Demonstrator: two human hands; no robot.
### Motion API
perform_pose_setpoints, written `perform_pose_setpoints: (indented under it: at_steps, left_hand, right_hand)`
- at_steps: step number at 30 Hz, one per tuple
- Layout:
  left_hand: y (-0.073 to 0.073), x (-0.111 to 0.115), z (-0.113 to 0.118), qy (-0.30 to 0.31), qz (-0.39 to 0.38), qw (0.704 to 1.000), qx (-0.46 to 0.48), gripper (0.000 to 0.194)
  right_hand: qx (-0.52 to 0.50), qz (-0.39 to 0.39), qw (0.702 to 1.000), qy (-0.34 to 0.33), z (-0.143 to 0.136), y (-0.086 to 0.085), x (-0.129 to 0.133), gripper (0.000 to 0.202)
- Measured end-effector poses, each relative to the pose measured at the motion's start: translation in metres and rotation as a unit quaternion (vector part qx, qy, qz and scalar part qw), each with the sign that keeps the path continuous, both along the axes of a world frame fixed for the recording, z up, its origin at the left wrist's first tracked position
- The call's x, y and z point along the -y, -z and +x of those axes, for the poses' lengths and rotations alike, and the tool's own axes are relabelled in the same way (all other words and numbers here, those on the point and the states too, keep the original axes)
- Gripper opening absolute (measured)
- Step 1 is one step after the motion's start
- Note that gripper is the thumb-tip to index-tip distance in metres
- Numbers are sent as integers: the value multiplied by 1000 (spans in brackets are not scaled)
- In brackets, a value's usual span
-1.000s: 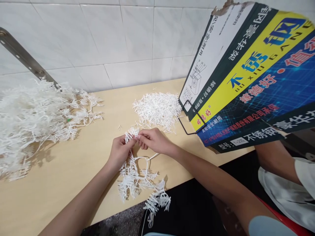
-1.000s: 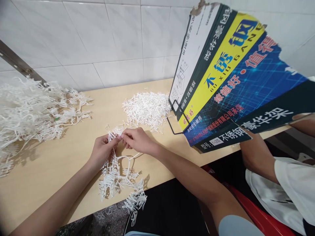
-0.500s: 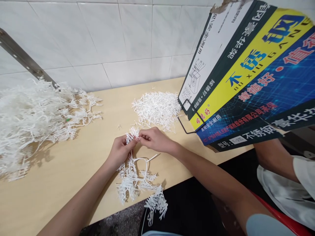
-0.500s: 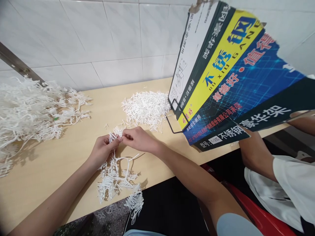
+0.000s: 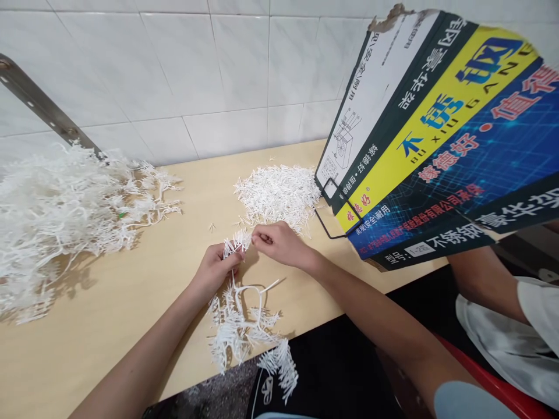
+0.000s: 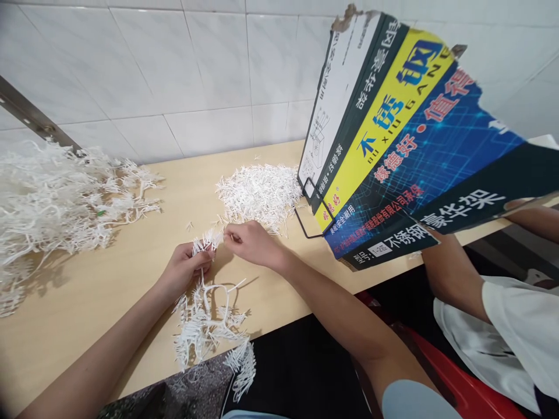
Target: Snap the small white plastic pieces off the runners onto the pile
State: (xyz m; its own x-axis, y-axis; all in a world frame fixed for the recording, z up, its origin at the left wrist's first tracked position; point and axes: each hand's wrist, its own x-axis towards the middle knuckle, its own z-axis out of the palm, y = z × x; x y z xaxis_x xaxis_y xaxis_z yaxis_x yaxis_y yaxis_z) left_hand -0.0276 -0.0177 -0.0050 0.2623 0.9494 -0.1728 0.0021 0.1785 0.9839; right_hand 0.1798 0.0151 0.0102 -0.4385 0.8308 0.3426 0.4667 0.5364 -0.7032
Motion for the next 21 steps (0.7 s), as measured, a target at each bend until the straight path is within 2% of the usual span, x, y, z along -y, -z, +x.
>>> perform_pose_setpoints:
  at_steps: [3, 5, 9, 12, 14, 17, 21]
  left_hand:
    - [-1, 0, 2, -21, 12, 999, -24, 47]
    - [-5, 1, 3, -45, 35, 997, -61, 50]
    - [-12, 3, 6, -77, 78, 987, -114, 50]
    - [-10, 2, 5, -70, 84, 986, -126, 49]
    - [-7, 1, 4, -53, 92, 985, -133, 45]
    - [-5, 0, 2, -29, 100, 986, -128, 38]
    - [-8, 0, 0, -7, 98, 990, -103, 37]
  right_hand:
    - [0, 6, 994, 107, 0, -2, -3, 18]
    - [-12, -14, 992, 125, -1, -6, -2, 20]
    - [-39, -126, 990, 47, -6, -12, 8, 36]
    - [-79, -209, 975, -20, -10, -12, 13, 37]
    - [-104, -232, 966, -35, -12, -10, 13, 35]
    - [-97, -207, 973, -38, -12, -7, 12, 32]
    - [-30, -130, 991, -26, -13, -8, 13, 24]
